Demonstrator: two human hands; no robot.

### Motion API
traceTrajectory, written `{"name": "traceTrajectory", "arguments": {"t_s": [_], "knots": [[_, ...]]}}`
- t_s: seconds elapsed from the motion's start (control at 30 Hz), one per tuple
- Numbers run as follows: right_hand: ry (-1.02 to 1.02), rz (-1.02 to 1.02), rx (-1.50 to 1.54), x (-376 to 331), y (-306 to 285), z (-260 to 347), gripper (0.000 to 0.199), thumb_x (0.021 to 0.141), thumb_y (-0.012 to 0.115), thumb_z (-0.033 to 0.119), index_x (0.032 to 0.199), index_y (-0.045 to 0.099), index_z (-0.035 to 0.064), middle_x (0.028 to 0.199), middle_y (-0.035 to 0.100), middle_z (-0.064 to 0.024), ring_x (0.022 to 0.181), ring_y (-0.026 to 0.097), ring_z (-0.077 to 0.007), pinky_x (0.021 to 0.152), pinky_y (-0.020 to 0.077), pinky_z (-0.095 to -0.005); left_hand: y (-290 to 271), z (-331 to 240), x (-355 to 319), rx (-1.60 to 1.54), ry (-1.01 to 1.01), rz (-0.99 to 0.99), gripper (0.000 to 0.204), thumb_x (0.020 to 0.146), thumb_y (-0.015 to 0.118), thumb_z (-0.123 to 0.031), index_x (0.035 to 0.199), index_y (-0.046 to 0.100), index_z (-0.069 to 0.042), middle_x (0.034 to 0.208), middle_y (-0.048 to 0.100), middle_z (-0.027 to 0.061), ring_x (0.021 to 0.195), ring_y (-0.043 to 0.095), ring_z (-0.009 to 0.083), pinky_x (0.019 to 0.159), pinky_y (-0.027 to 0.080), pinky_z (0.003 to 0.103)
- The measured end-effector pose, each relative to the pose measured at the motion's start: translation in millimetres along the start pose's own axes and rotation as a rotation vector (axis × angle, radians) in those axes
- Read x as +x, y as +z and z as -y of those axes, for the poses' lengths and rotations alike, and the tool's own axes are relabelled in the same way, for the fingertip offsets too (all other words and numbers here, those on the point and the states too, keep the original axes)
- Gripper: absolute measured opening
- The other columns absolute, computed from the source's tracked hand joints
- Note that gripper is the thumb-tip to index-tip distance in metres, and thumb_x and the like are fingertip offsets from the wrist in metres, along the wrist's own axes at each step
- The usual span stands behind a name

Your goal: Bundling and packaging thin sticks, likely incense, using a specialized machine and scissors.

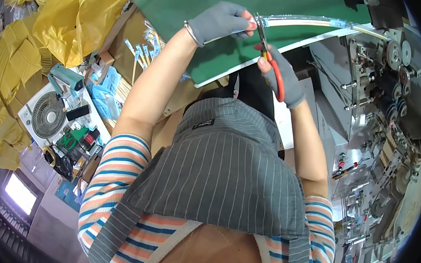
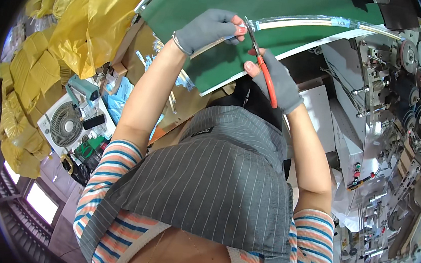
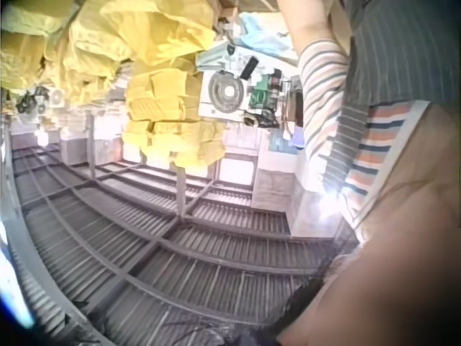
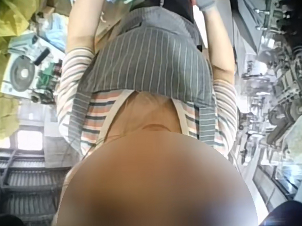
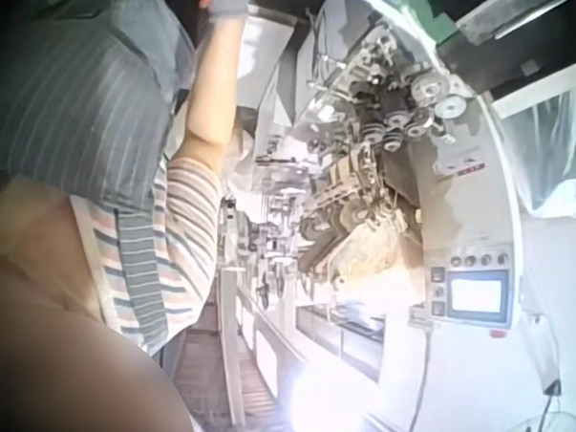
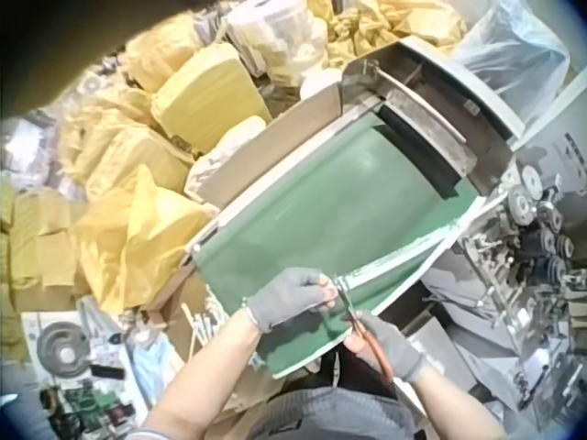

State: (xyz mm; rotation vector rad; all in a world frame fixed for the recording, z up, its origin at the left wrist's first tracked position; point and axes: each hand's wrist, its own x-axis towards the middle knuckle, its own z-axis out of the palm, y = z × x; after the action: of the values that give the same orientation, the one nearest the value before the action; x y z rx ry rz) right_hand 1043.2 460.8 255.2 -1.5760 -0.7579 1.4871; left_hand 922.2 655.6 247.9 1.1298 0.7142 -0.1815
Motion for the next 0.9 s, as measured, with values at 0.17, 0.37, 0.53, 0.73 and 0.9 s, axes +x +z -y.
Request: {"name": "traceTrajectory", "arguments": {"t_s": [0.17, 0.37, 0.53, 0.73, 0.9], "knots": [[0.299, -0.139, 0.106, -3, -4, 12, 0.041, 0.086, 0.063, 0.041, 0.093, 0.061, 0.0009, 0.073, 0.057, -0.0040, 0.068, 0.053, -0.0115, 0.066, 0.0439, -0.0258, 1, -7, 7, -0.016, 0.009, -0.018, 0.024, 0.085, 0.064, -0.018, 0.096, 0.064, 0.003, 0.086, 0.064, 0.0059, 0.080, 0.060, 0.0109, 0.076, 0.049, 0.024], [0.222, -0.190, 0.290, -36, -21, -13, 0.043, 0.091, 0.056, 0.038, 0.119, 0.049, 0.0051, 0.072, 0.043, 0.0042, 0.057, 0.042, -0.0039, 0.050, 0.0364, -0.0197, -27, 32, 40, 0.597, 0.293, -0.702, 0.032, 0.080, 0.067, -0.025, 0.099, 0.064, 0.001, 0.090, 0.066, 0.0124, 0.084, 0.063, 0.0245, 0.079, 0.050, 0.034], [0.108, -0.331, 0.238, -68, -51, -42, 0.059, 0.090, 0.055, 0.043, 0.132, 0.040, 0.0045, 0.082, 0.043, 0.0018, 0.071, 0.042, -0.0065, 0.063, 0.0366, -0.0211, 60, -8, 131, 0.790, 0.476, -0.531, 0.039, 0.079, 0.065, -0.032, 0.108, 0.062, -0.005, 0.103, 0.063, 0.0166, 0.097, 0.059, 0.0342, 0.085, 0.047, 0.041], [0.093, -0.426, 0.486, -68, -84, -38, 0.055, 0.093, 0.051, 0.040, 0.132, 0.040, 0.0020, 0.085, 0.045, -0.0008, 0.074, 0.044, -0.0103, 0.070, 0.0388, -0.0240, 150, -19, 251, 1.218, 0.518, -0.590, 0.030, 0.077, 0.066, -0.034, 0.090, 0.064, -0.007, 0.093, 0.062, 0.0129, 0.088, 0.060, 0.0292, 0.078, 0.048, 0.039], [0.077, -0.514, 0.361, -47, -119, -44, 0.051, 0.094, 0.051, 0.036, 0.131, 0.042, 0.0022, 0.082, 0.046, -0.0001, 0.070, 0.045, -0.0090, 0.065, 0.0393, -0.0231, 126, -34, 255, 1.195, 0.535, -0.343, 0.020, 0.077, 0.065, -0.026, 0.082, 0.062, -0.007, 0.086, 0.063, 0.0125, 0.082, 0.061, 0.0314, 0.073, 0.048, 0.039]]}}
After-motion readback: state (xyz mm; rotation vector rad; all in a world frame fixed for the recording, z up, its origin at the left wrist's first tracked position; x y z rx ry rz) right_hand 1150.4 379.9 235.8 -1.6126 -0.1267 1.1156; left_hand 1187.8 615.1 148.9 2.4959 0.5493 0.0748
